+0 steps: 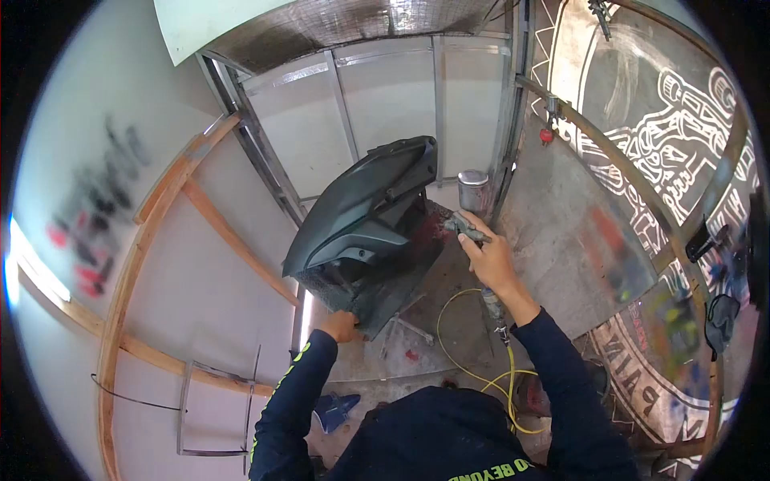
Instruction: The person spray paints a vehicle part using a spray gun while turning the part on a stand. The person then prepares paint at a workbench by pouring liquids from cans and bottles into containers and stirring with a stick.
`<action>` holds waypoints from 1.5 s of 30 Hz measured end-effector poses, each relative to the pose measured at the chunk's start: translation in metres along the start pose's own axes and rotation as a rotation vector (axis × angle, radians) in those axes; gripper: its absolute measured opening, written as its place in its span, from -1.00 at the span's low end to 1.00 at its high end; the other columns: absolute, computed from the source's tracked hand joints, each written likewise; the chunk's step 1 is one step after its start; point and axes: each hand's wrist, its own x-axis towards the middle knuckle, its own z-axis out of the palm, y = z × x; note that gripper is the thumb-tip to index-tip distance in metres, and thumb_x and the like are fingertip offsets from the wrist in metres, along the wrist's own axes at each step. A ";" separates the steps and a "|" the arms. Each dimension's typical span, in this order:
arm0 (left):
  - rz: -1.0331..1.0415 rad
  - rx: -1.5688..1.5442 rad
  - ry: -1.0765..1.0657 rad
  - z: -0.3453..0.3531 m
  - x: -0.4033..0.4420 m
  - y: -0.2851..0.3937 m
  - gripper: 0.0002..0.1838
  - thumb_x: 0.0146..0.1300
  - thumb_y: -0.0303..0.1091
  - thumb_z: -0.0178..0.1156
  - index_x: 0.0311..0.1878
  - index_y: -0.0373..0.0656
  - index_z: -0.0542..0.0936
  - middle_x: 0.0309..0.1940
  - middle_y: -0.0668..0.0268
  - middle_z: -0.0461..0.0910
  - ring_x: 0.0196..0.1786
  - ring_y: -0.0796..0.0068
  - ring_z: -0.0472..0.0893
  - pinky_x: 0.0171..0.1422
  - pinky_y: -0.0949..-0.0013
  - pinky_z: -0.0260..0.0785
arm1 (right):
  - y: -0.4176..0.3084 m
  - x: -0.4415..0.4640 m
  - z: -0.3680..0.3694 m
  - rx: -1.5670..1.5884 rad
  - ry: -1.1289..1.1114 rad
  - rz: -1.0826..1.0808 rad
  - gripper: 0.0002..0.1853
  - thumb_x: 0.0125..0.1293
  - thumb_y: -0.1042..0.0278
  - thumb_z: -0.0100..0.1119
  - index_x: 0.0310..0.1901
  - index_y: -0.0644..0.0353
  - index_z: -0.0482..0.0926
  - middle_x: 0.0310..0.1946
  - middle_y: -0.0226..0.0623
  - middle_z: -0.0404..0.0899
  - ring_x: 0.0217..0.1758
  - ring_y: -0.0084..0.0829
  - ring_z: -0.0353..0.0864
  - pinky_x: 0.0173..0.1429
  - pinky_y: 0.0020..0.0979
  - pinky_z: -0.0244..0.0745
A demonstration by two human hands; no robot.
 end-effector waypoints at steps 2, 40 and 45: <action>-0.021 0.004 0.012 0.002 -0.003 -0.006 -0.27 -0.06 0.25 0.42 0.04 -0.18 0.72 -0.06 -0.05 0.70 0.06 -0.02 0.67 0.21 0.06 0.48 | 0.001 0.004 0.002 0.044 -0.046 0.021 -0.51 0.41 0.33 0.14 0.37 0.01 0.45 -0.47 -0.29 0.59 -0.59 -0.54 0.51 -0.35 -0.38 0.51; -0.108 0.050 0.065 -0.003 -0.009 0.004 -0.31 -0.08 0.29 0.42 -0.10 -0.18 0.75 -0.17 0.01 0.72 -0.04 -0.01 0.70 0.09 0.07 0.54 | -0.024 0.123 0.040 -0.043 -0.357 -0.087 -0.56 0.36 0.28 0.15 0.27 0.07 0.54 -0.66 -0.26 0.49 -0.70 -0.43 0.53 -0.48 -0.29 0.49; -0.106 0.099 0.162 0.012 -0.013 0.041 -0.40 -0.11 0.21 0.49 -0.23 -0.16 0.74 -0.20 0.09 0.73 -0.08 0.08 0.73 -0.01 0.09 0.59 | -0.077 0.111 0.077 -0.047 -0.489 -0.134 -0.56 0.34 0.31 0.14 0.25 0.14 0.54 -0.65 -0.25 0.49 -0.68 -0.43 0.55 -0.47 -0.31 0.50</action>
